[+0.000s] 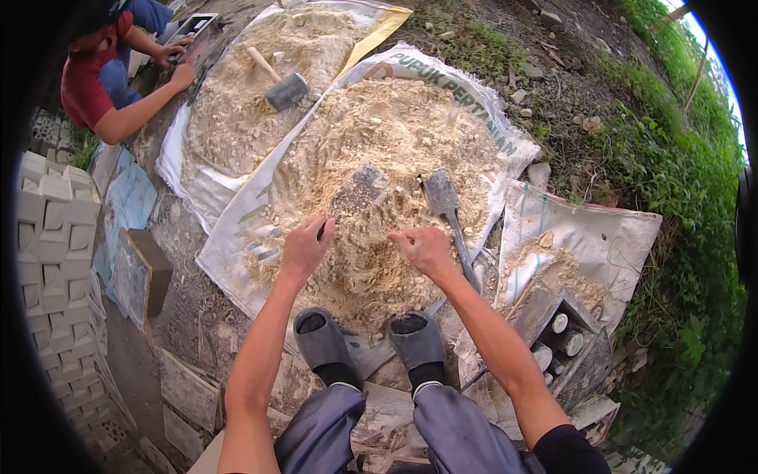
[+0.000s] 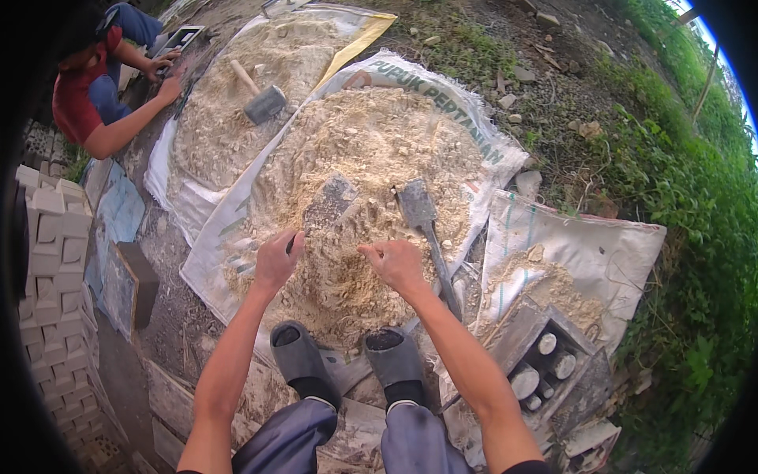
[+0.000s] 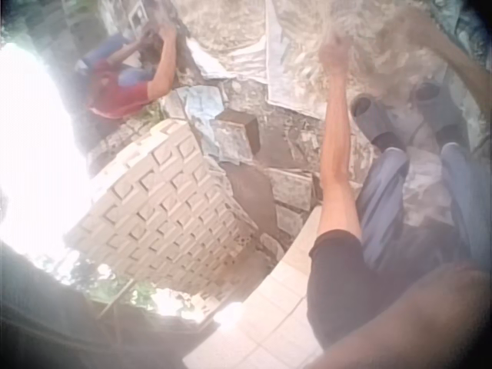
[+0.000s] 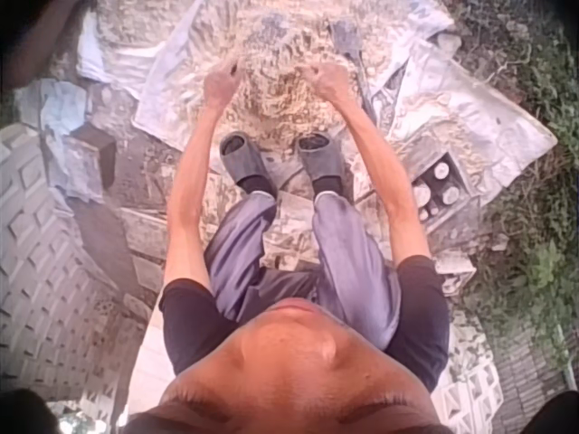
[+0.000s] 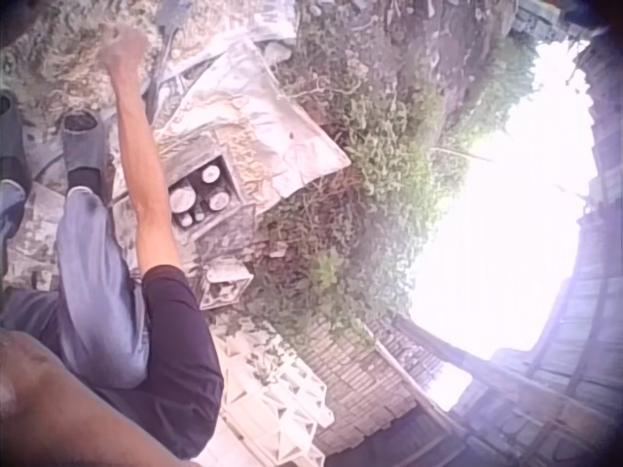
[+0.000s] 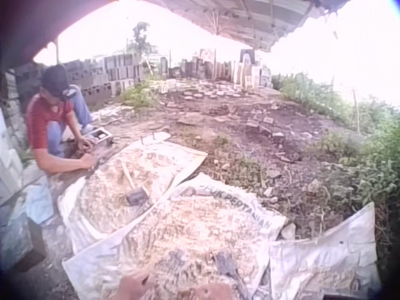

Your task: The person uses a trowel and their hands to mix a pile of light-colored granular material on a white tarp. They repeatedly scoop and turn the material to blend it. Another person is visible in the background working with a mold.

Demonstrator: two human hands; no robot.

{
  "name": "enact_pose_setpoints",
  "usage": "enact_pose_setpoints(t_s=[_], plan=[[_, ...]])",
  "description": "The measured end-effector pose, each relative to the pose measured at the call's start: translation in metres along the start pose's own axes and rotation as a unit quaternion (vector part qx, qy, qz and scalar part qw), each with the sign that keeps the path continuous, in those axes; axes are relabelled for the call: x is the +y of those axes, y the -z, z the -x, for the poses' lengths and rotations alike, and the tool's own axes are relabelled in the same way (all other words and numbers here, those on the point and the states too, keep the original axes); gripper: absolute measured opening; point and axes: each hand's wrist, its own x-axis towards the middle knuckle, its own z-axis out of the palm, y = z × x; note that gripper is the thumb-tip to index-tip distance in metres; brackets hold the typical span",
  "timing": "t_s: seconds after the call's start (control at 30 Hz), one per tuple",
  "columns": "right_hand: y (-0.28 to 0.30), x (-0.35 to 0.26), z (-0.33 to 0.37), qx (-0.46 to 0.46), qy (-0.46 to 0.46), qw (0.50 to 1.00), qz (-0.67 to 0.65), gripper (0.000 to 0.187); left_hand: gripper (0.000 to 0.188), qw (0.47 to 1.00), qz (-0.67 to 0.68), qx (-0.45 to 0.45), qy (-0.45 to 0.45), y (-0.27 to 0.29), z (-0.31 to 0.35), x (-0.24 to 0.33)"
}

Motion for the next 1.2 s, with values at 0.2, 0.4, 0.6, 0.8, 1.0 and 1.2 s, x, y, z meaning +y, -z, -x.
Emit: enact_pose_setpoints(t_s=[0.2, 0.4, 0.6, 0.8, 1.0, 1.2], plan=[[0.017, 0.021, 0.010, 0.128, -0.005, 0.992, 0.003, 0.034, 0.023, 0.992, -0.114, -0.024, -0.037, -0.018, -0.004, 0.025], [-0.011, 0.030, 0.052, 0.170, -0.063, 0.983, 0.023, 0.050, 0.064, 0.986, -0.090, -0.049, -0.131, -0.029, 0.049, 0.065], [-0.039, -0.011, 0.055, 0.144, -0.146, 0.978, -0.042, 0.072, 0.103, 0.979, -0.143, -0.120, -0.083, -0.043, 0.061, 0.062], [-0.037, -0.011, 0.050, 0.072, -0.167, 0.980, -0.086, 0.076, 0.085, 0.984, -0.089, -0.121, -0.097, -0.056, 0.051, 0.059], [-0.053, -0.008, 0.044, 0.106, -0.191, 0.956, -0.197, 0.055, 0.052, 0.993, 0.078, -0.069, -0.049, -0.073, 0.053, 0.053], [-0.011, -0.051, -0.015, 0.042, -0.224, 0.909, -0.348, 0.042, 0.044, 0.970, 0.198, -0.042, 0.131, -0.038, 0.002, 0.062]])
